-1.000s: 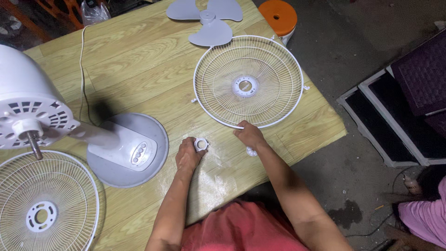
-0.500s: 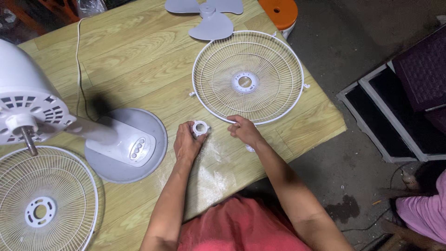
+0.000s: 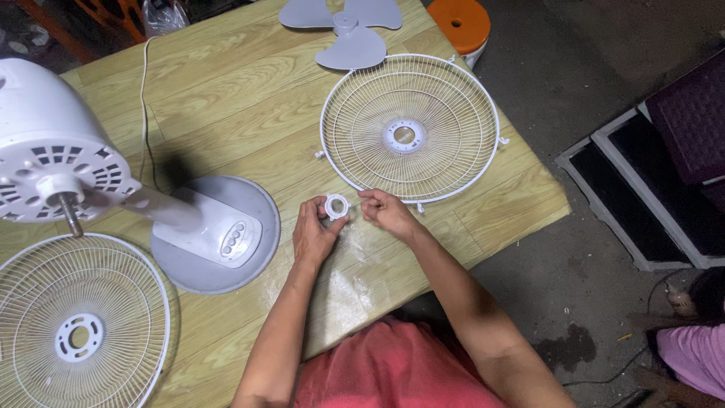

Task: The person assembles a table fan by attaching the front grille, securing it with a nut, and then mounting the fan blade onto the motor shaft. The assembly is performed on a wooden table with all parts laid out.

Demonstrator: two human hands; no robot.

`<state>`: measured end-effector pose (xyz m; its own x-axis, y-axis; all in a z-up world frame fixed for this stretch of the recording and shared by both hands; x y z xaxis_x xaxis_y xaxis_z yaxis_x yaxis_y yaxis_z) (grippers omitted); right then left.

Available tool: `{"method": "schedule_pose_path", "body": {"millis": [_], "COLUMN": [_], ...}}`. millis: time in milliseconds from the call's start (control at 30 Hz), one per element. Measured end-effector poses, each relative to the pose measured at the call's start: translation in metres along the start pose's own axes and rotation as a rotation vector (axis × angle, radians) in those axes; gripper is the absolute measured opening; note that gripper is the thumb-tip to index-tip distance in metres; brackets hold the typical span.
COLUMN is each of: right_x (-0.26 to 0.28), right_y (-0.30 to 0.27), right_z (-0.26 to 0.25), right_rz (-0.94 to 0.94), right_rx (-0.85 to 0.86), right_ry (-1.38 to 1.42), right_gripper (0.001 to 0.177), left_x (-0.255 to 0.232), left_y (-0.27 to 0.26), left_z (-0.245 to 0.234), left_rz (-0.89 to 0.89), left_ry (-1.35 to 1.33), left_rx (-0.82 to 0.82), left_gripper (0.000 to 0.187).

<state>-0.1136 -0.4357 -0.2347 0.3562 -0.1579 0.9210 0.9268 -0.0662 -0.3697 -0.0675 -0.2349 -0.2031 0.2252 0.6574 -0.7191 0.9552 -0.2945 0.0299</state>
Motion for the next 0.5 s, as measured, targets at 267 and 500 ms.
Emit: {"method": "schedule_pose_path", "body": {"millis": [267, 500], "right_x": [0.03, 0.041], "right_y": [-0.009, -0.006], "right_z": [0.033, 0.062], "right_rz": [0.064, 0.002], "right_rx": [0.055, 0.034], "right_ry": [0.291, 0.288], "right_gripper": [0.036, 0.012], "left_x": [0.006, 0.05], "left_y": [-0.006, 0.005], "left_z": [-0.018, -0.03], "left_rz": [0.088, -0.199], "left_ry": [-0.233, -0.918], "left_rx": [-0.019, 0.304], "left_gripper": [0.044, 0.045]}}
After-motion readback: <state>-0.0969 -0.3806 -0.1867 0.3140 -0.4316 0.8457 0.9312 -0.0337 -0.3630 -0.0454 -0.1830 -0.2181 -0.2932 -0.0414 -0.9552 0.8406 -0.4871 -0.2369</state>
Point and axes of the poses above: each hand's wrist, its own y-axis towards the middle knuckle, its own z-axis out of the palm, x = y × z, the point moved 1 cm from there along y, towards the middle knuckle, and after that the axes turned 3 degrees about y, right-handed, at the moved point
